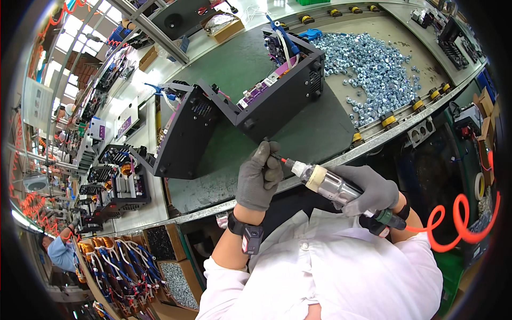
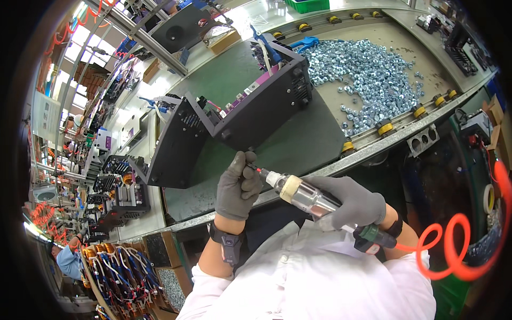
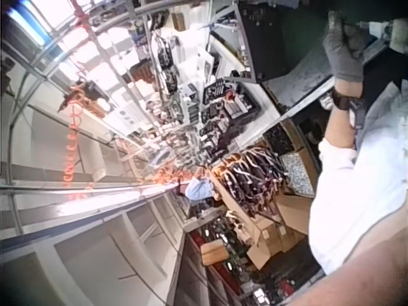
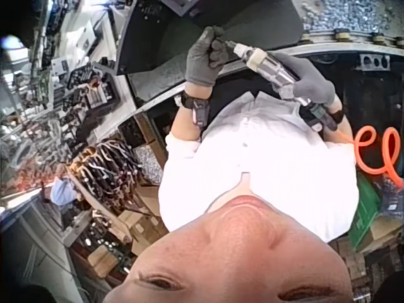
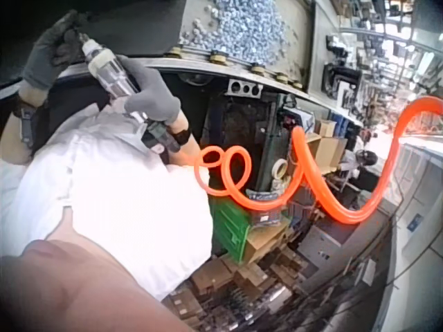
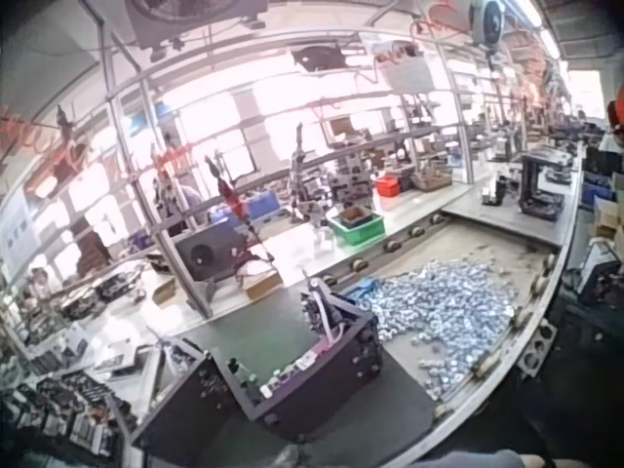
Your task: Assembling electronic units using a pneumatic screwdriver and sorting various components from bins.
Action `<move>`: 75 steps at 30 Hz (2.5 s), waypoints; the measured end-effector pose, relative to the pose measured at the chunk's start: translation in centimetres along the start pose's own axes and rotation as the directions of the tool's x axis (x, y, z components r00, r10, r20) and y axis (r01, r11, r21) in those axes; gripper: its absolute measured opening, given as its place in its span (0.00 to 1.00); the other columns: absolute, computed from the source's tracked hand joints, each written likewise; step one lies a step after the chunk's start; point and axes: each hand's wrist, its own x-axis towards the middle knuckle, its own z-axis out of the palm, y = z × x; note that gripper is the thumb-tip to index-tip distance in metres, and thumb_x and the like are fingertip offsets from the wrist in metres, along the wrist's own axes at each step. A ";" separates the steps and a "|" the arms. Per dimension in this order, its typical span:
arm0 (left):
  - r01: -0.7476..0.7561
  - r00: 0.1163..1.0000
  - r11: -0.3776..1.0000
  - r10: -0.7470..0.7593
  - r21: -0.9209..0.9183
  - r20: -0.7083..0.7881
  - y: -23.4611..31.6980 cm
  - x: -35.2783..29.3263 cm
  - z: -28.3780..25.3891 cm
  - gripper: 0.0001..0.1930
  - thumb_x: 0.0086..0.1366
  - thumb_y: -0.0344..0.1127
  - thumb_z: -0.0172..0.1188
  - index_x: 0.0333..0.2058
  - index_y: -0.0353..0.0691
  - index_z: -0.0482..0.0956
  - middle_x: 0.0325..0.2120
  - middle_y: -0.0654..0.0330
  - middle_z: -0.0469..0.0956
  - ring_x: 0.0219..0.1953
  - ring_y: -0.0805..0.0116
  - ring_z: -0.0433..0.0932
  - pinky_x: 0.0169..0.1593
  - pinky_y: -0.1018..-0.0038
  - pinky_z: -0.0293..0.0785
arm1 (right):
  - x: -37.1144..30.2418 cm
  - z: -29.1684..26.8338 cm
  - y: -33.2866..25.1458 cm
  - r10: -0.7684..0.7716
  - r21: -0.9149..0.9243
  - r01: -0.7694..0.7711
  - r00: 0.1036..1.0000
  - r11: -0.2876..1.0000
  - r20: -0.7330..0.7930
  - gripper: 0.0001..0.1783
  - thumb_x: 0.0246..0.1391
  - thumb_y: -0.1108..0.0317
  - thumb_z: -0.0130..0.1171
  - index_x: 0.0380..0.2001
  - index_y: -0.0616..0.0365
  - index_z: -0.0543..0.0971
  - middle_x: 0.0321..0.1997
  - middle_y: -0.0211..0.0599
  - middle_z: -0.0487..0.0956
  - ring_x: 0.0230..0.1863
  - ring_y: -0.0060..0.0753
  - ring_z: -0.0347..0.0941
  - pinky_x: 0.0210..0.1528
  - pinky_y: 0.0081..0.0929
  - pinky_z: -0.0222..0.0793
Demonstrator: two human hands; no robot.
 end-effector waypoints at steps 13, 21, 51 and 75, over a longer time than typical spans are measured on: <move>0.120 0.992 0.993 -0.119 0.005 -0.050 -0.3 -1.3 0.5 0.14 0.68 0.38 0.50 0.45 0.33 0.71 0.23 0.68 0.67 0.16 0.83 0.54 0.15 0.88 0.50 | 1.3 -1.6 2.8 -0.019 0.487 0.133 0.973 0.863 -0.232 0.46 0.29 0.64 0.60 0.58 0.69 0.63 0.28 0.43 0.75 0.18 0.27 0.72 0.20 0.20 0.68; 0.119 0.992 0.993 -0.118 -0.026 0.045 -0.1 -0.4 -0.6 0.12 0.69 0.40 0.49 0.40 0.37 0.72 0.14 0.74 0.53 0.12 0.84 0.48 0.13 0.85 0.44 | 2.3 -2.4 4.1 0.032 0.425 0.080 0.968 0.902 -0.250 0.45 0.32 0.64 0.59 0.58 0.69 0.62 0.28 0.41 0.76 0.19 0.26 0.72 0.21 0.20 0.69; 0.077 0.997 0.991 -0.080 -0.111 -0.018 -1.9 0.5 -2.8 0.14 0.67 0.39 0.51 0.46 0.35 0.72 0.28 0.66 0.74 0.21 0.80 0.64 0.19 0.85 0.56 | 2.9 -1.2 3.8 0.069 0.536 0.034 0.983 0.843 -0.172 0.41 0.38 0.65 0.61 0.59 0.68 0.63 0.28 0.39 0.76 0.19 0.24 0.72 0.20 0.19 0.68; -0.037 0.966 0.999 0.033 -0.009 -0.257 -2.7 0.1 -1.3 0.13 0.68 0.39 0.50 0.40 0.33 0.73 0.27 0.62 0.72 0.20 0.81 0.64 0.17 0.85 0.53 | 3.6 3.0 3.7 0.002 0.329 0.065 0.980 0.942 -0.200 0.46 0.32 0.68 0.63 0.61 0.66 0.62 0.31 0.33 0.75 0.27 0.20 0.71 0.30 0.19 0.68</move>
